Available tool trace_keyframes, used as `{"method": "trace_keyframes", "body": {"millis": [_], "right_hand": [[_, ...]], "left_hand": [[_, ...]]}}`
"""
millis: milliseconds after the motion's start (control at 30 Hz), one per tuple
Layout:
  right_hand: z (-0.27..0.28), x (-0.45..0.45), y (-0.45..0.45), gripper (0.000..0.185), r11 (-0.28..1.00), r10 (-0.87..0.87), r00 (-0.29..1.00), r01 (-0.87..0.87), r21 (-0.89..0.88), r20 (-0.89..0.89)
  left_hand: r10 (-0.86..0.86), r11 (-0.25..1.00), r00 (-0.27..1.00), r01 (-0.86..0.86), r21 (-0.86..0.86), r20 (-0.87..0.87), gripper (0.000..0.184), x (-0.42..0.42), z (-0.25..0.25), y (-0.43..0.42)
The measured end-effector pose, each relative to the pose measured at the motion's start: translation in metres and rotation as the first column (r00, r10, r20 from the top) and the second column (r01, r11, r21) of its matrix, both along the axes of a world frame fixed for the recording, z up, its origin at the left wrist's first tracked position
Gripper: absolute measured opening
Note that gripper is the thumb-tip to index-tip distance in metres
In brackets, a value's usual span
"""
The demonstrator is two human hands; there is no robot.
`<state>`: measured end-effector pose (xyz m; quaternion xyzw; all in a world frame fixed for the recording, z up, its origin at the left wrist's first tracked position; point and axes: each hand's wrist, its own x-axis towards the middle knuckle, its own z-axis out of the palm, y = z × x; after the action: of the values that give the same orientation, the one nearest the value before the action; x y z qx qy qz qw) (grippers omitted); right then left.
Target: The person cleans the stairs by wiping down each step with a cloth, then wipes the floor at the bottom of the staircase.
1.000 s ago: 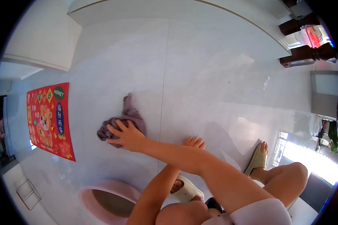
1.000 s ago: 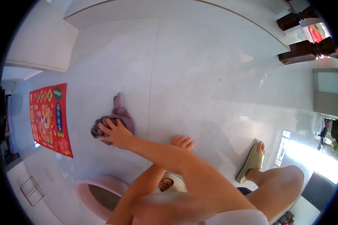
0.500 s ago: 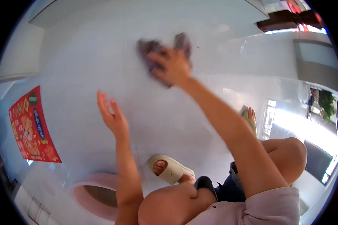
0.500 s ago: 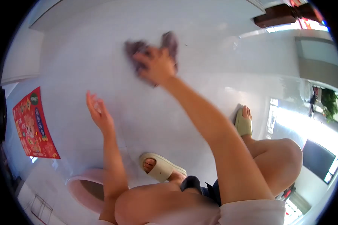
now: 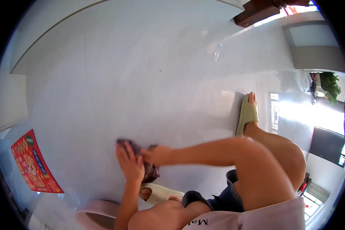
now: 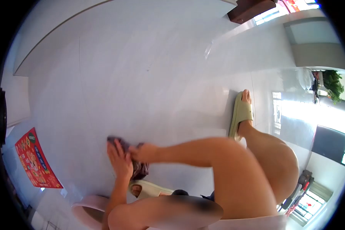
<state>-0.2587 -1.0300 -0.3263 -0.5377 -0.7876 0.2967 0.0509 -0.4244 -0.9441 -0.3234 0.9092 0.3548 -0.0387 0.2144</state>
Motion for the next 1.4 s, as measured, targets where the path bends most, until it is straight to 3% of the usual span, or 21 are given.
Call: {"method": "trace_keyframes", "body": {"millis": [100,133,167,200,233,300,367,433,500,567,633,767,800,833,867,900,933,1067,1100,1267,1400], "right_hand": [[-0.027,0.134,0.021,0.03,0.983,0.075,0.989,-0.095,0.158,0.129],[-0.024,0.183,0.035,0.028,0.986,0.118,0.976,-0.137,0.092,0.182],[0.007,0.228,0.056,0.027,0.989,0.095,0.985,-0.077,-0.123,0.142],[0.007,0.275,0.063,0.027,0.986,0.168,0.972,-0.164,-0.036,0.166],[0.03,0.31,0.07,0.028,0.971,0.237,0.935,-0.22,-0.092,0.263],[0.039,0.354,0.062,0.033,0.97,-0.047,0.969,0.102,-0.22,0.241],[0.043,0.359,0.042,0.052,0.978,-0.153,0.985,0.162,-0.133,0.076],[0.005,0.358,0.007,0.074,0.948,-0.16,0.976,0.193,0.252,-0.146],[-0.016,0.312,-0.034,0.084,0.961,-0.134,0.95,0.194,0.196,-0.281],[-0.019,0.273,-0.053,0.071,0.962,0.003,0.982,0.048,0.268,-0.188],[-0.032,0.231,-0.051,0.059,0.923,0.036,0.979,0.044,0.383,-0.199],[-0.041,0.256,-0.002,0.041,0.931,0.06,0.933,0.077,0.358,-0.356],[-0.041,0.28,0.017,0.037,0.919,-0.029,0.945,0.154,0.364,-0.325],[-0.034,0.306,0.03,0.033,0.904,-0.122,0.947,0.229,0.36,-0.296],[-0.029,0.333,0.04,0.033,0.865,-0.283,0.914,0.374,0.335,-0.291],[-0.026,0.363,0.044,0.033,0.8,-0.439,0.855,0.512,0.312,-0.277],[-0.027,0.393,0.043,0.033,0.739,-0.525,0.799,0.599,0.309,-0.294],[-0.008,0.461,0.024,0.035,0.654,-0.661,0.685,0.726,0.211,-0.307],[-0.009,0.458,0.027,0.035,0.675,-0.611,0.73,0.682,0.281,-0.307],[-0.023,0.383,0.084,0.035,0.745,-0.26,0.928,0.369,0.555,-0.268],[-0.035,0.327,0.199,0.034,0.797,-0.227,0.936,0.337,0.501,-0.269]], "left_hand": [[-0.107,0.993,0.986,0.098,0.071,0.127,0.066,0.133,-0.012,0.031],[-0.11,0.989,0.982,0.093,0.119,0.151,0.066,0.178,-0.017,0.041],[-0.091,0.993,0.985,0.078,0.091,0.149,0.068,0.22,-0.017,0.049],[-0.148,0.986,0.984,0.139,0.095,0.101,0.074,0.257,-0.019,0.057],[-0.155,0.986,0.986,0.151,0.07,0.067,0.076,0.283,-0.017,0.058],[-0.172,0.985,0.985,0.173,0.016,-0.025,0.079,0.321,-0.008,0.057],[-0.17,0.967,0.985,0.174,-0.183,0.037,0.083,0.335,-0.003,0.058],[-0.145,0.969,0.989,0.132,-0.209,-0.043,0.086,0.343,0.004,0.049],[-0.065,0.986,0.983,0.037,-0.164,-0.17,0.091,0.295,0.014,0.016],[0.254,0.959,0.94,-0.275,-0.064,-0.229,0.092,0.247,0.025,-0.033],[0.547,0.818,0.79,-0.575,-0.024,-0.276,0.084,0.214,0.022,-0.074],[0.956,0.291,0.293,-0.945,0.152,-0.005,0.068,0.272,-0.027,-0.066],[0.907,0.39,0.413,-0.896,0.211,0.078,0.064,0.287,-0.037,-0.044],[0.836,0.487,0.49,-0.87,0.08,0.246,0.06,0.324,-0.032,-0.015],[0.815,0.536,0.517,-0.844,0.001,0.262,0.061,0.375,-0.021,0.012],[0.681,0.696,0.685,-0.716,0.063,0.259,0.064,0.405,-0.027,0.033],[0.62,0.75,0.764,-0.644,0.15,0.177,0.063,0.448,-0.021,0.042],[0.543,0.808,0.807,-0.577,0.116,0.232,0.062,0.527,-0.019,0.032],[0.553,0.807,0.786,-0.588,0.056,0.276,0.061,0.524,-0.016,0.027],[0.645,0.58,0.649,-0.76,0.294,0.404,0.055,0.415,-0.039,0.058],[0.622,0.655,0.715,-0.698,0.289,0.317,0.045,0.351,-0.047,0.184]]}}
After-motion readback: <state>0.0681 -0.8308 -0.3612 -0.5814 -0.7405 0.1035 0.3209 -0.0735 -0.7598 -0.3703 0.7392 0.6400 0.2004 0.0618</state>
